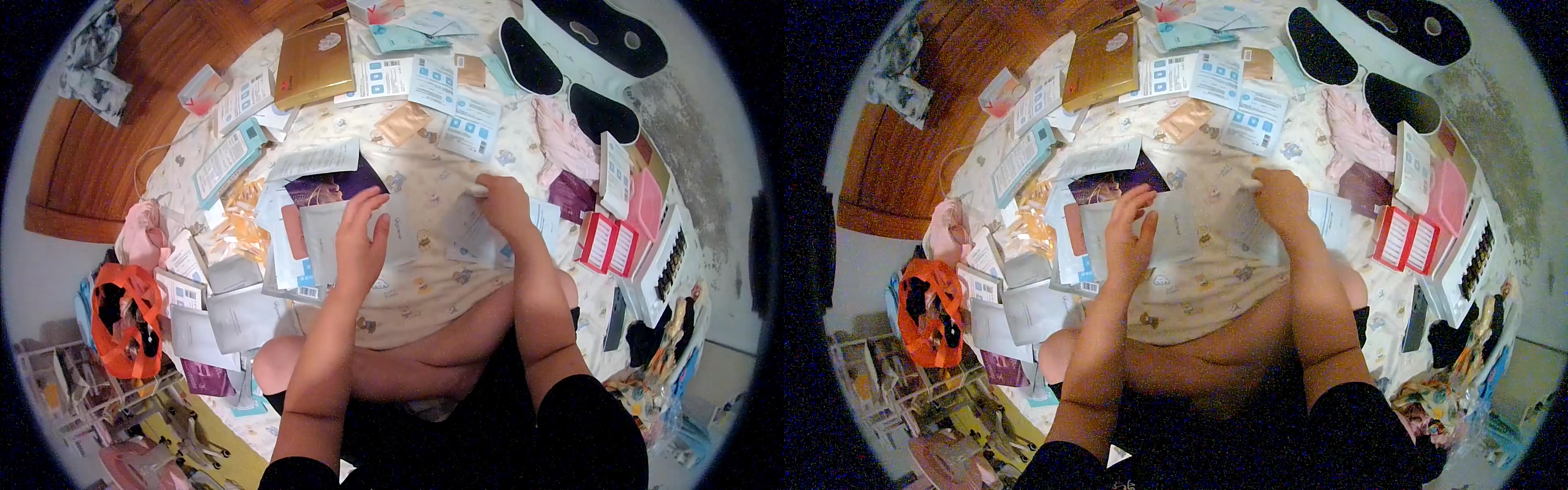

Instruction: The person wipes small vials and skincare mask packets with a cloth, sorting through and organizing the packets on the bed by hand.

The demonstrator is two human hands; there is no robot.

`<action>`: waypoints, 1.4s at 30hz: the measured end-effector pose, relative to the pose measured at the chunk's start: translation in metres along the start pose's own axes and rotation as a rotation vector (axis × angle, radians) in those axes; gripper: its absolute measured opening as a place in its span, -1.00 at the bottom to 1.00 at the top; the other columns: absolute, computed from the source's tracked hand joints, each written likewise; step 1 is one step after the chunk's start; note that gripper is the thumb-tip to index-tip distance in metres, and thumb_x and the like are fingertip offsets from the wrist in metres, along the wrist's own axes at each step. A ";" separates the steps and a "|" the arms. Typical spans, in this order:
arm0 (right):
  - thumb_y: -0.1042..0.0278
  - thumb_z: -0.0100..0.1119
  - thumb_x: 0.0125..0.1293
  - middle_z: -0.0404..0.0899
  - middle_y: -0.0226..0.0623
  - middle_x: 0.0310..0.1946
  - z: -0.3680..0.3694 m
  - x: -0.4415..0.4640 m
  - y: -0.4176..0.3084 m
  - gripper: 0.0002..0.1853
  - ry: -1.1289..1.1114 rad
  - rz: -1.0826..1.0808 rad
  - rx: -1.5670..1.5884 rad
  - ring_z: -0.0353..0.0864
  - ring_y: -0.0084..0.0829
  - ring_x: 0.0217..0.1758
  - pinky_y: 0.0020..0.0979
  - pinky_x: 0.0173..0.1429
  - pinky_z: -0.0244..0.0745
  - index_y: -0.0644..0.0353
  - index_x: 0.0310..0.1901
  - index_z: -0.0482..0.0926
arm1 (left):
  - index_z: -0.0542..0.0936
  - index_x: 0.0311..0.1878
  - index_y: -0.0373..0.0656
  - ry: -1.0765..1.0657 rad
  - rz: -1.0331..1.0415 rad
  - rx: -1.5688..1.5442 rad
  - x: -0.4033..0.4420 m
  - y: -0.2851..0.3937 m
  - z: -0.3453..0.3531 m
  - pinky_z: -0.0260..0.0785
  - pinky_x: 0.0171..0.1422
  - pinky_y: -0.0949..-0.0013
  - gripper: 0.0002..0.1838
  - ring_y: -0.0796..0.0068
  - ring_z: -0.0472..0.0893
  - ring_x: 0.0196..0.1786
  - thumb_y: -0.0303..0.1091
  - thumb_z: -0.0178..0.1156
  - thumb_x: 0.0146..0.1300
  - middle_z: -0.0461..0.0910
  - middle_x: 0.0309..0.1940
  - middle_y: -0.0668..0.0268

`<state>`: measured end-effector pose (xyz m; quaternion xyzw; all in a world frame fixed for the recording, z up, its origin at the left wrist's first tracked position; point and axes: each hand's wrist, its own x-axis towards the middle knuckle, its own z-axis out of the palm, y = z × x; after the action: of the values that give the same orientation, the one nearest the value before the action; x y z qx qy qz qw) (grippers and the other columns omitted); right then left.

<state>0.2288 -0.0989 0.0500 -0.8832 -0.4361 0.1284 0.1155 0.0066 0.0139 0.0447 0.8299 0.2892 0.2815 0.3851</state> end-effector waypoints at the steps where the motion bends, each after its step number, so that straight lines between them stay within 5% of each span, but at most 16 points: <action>1: 0.37 0.20 -0.01 0.59 -0.18 -0.33 0.000 0.000 0.000 -0.73 -0.001 0.000 0.000 0.57 -0.16 -0.22 -0.27 -0.14 0.46 0.08 -0.19 0.58 | 0.43 0.03 -0.11 0.000 -0.001 0.001 -0.001 -0.002 0.004 0.34 0.06 0.39 -0.61 0.30 0.35 0.16 -0.58 0.12 0.09 0.24 0.20 0.19; 3: 0.41 0.24 0.01 0.57 -0.23 -0.50 0.000 0.000 0.002 -0.81 0.227 -0.155 0.431 0.57 -0.35 -0.46 -0.38 -0.37 0.45 0.17 -0.28 0.53 | 0.32 0.15 -0.15 -0.072 -0.324 -0.542 -0.004 -0.005 0.015 0.27 0.16 0.35 -0.54 0.32 0.31 0.21 -0.49 0.12 0.15 0.27 0.20 0.21; 4: 0.41 0.24 0.01 0.57 -0.23 -0.50 -0.010 -0.003 -0.005 -0.81 0.226 -0.151 0.432 0.57 -0.35 -0.46 -0.38 -0.37 0.45 0.17 -0.28 0.53 | 0.32 0.15 -0.15 -0.075 -0.325 -0.541 -0.005 -0.007 0.021 0.27 0.16 0.35 -0.54 0.32 0.31 0.21 -0.49 0.12 0.15 0.27 0.20 0.21; 6: 0.38 0.21 0.10 0.49 -0.36 -0.60 -0.029 -0.009 -0.021 -0.83 -0.185 0.193 1.222 0.47 -0.53 -0.62 -0.53 -0.55 0.35 0.20 -0.28 0.48 | 0.20 0.22 -0.21 -0.125 -0.410 -0.794 -0.007 -0.010 0.031 0.23 0.20 0.28 -0.51 0.28 0.36 0.17 -0.42 0.05 0.24 0.37 0.11 0.21; 10: 0.36 0.20 0.13 0.44 -0.45 -0.62 -0.020 -0.013 -0.036 -0.80 -0.371 0.222 1.541 0.39 -0.61 -0.71 -0.59 -0.64 0.26 0.18 -0.24 0.45 | 0.10 0.27 -0.23 -0.425 -0.567 -1.075 -0.022 -0.002 0.023 0.21 0.23 0.23 -0.42 0.29 0.34 0.18 -0.33 0.07 0.24 0.32 0.15 0.17; 12: 0.37 0.20 0.12 0.43 -0.46 -0.64 -0.007 -0.015 -0.049 -0.77 -0.290 0.316 1.704 0.36 -0.61 -0.73 -0.58 -0.66 0.24 0.19 -0.19 0.43 | 0.10 0.28 -0.21 -0.338 -0.936 -1.243 -0.021 0.022 0.013 0.15 0.28 0.16 -0.37 0.24 0.29 0.23 -0.16 0.06 0.24 0.28 0.18 0.14; 14: 0.35 0.20 0.13 0.46 -0.39 -0.51 0.003 -0.023 -0.063 -0.71 -0.196 0.325 1.647 0.47 -0.54 -0.56 -0.55 -0.48 0.39 0.23 -0.15 0.41 | 0.12 0.28 -0.20 -0.351 -0.889 -1.357 -0.018 0.030 0.012 0.15 0.28 0.14 -0.37 0.22 0.29 0.23 -0.07 0.01 0.25 0.28 0.18 0.13; 16: 0.36 0.19 0.13 0.45 -0.23 -0.28 0.005 -0.029 -0.080 -0.68 0.332 0.128 1.210 0.51 -0.40 -0.25 -0.40 -0.16 0.46 0.28 -0.12 0.39 | 0.13 0.27 -0.18 -0.362 -0.840 -1.469 -0.015 0.033 0.011 0.16 0.27 0.11 -0.35 0.20 0.30 0.22 0.03 -0.04 0.26 0.28 0.18 0.12; 17: 0.41 0.20 0.09 0.37 -0.05 -0.04 0.025 -0.025 -0.075 -0.62 0.506 -0.084 1.126 0.41 -0.18 0.03 -0.22 0.13 0.31 0.30 -0.06 0.37 | 0.14 0.27 -0.16 -0.339 -0.819 -1.467 -0.014 0.033 0.011 0.17 0.27 0.11 -0.31 0.19 0.30 0.22 0.14 -0.12 0.24 0.28 0.18 0.12; 18: 0.41 0.20 0.09 0.37 -0.05 -0.04 0.025 -0.029 -0.077 -0.62 0.508 -0.082 1.125 0.41 -0.18 0.03 -0.22 0.13 0.31 0.30 -0.06 0.37 | 0.15 0.27 -0.13 -0.319 -0.798 -1.464 -0.013 0.033 0.012 0.18 0.26 0.10 -0.26 0.17 0.31 0.21 0.26 -0.20 0.22 0.28 0.18 0.12; 20: 0.38 0.21 -0.02 0.34 -0.05 0.07 0.028 -0.045 -0.086 -0.53 0.439 -0.603 0.569 0.32 -0.05 0.16 -0.17 0.25 0.21 0.19 0.00 0.39 | 0.16 0.27 -0.10 -0.301 -0.771 -1.672 -0.014 0.034 0.015 0.13 0.28 0.05 -0.24 0.15 0.29 0.22 0.30 -0.19 0.18 0.29 0.17 0.12; 23: 0.47 0.18 -0.06 0.24 -0.12 0.19 0.053 -0.063 -0.098 -0.43 0.254 -0.877 0.589 0.19 -0.05 0.27 -0.15 0.27 0.14 0.19 0.09 0.35 | 0.16 0.28 -0.07 -0.278 -0.744 -1.882 -0.015 0.026 0.017 0.09 0.29 0.02 -0.19 0.13 0.27 0.24 0.36 -0.20 0.13 0.29 0.18 0.12; 29: 0.50 0.09 -0.03 0.21 -0.15 0.22 0.050 -0.054 -0.097 -0.42 0.200 -0.778 0.448 0.14 -0.15 0.32 -0.09 0.31 0.06 0.15 0.14 0.30 | 0.09 0.31 -0.03 -0.272 -0.764 -1.907 -0.015 0.008 0.015 0.11 0.30 0.12 -0.10 0.17 0.22 0.28 0.47 -0.33 0.07 0.19 0.25 0.15; 32: 0.51 0.08 -0.01 0.21 -0.14 0.22 0.032 -0.037 -0.087 -0.42 0.318 -0.591 0.410 0.15 -0.11 0.30 -0.07 0.30 0.05 0.15 0.15 0.29 | 0.12 0.32 0.06 -0.215 -0.944 -1.581 -0.017 0.027 0.018 0.04 0.32 -0.01 -0.13 0.16 0.22 0.28 0.47 -0.25 0.05 0.20 0.26 0.21; 36: 0.52 0.11 -0.04 0.21 -0.06 0.20 0.046 -0.025 -0.075 -0.43 0.369 -0.480 0.412 0.22 -0.04 0.24 -0.10 0.26 0.17 0.19 0.11 0.32 | 0.06 0.33 0.01 -0.386 -0.889 -1.529 -0.018 0.030 0.023 0.07 0.32 0.11 -0.17 0.24 0.17 0.31 0.38 -0.23 0.13 0.15 0.28 0.23; 42: 0.53 0.13 -0.10 0.23 -0.04 0.18 0.056 -0.064 -0.102 -0.41 0.271 -0.814 0.541 0.27 -0.04 0.20 -0.12 0.24 0.21 0.22 0.09 0.33 | 0.13 0.30 -0.02 -0.216 -0.928 -1.715 -0.017 -0.004 0.014 0.12 0.29 0.13 -0.16 0.22 0.24 0.26 0.40 -0.21 0.10 0.22 0.22 0.19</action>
<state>0.0970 -0.0845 0.0374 -0.5887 -0.6773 0.0656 0.4365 0.0039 -0.0022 0.0302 0.0938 0.2475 0.1394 0.9542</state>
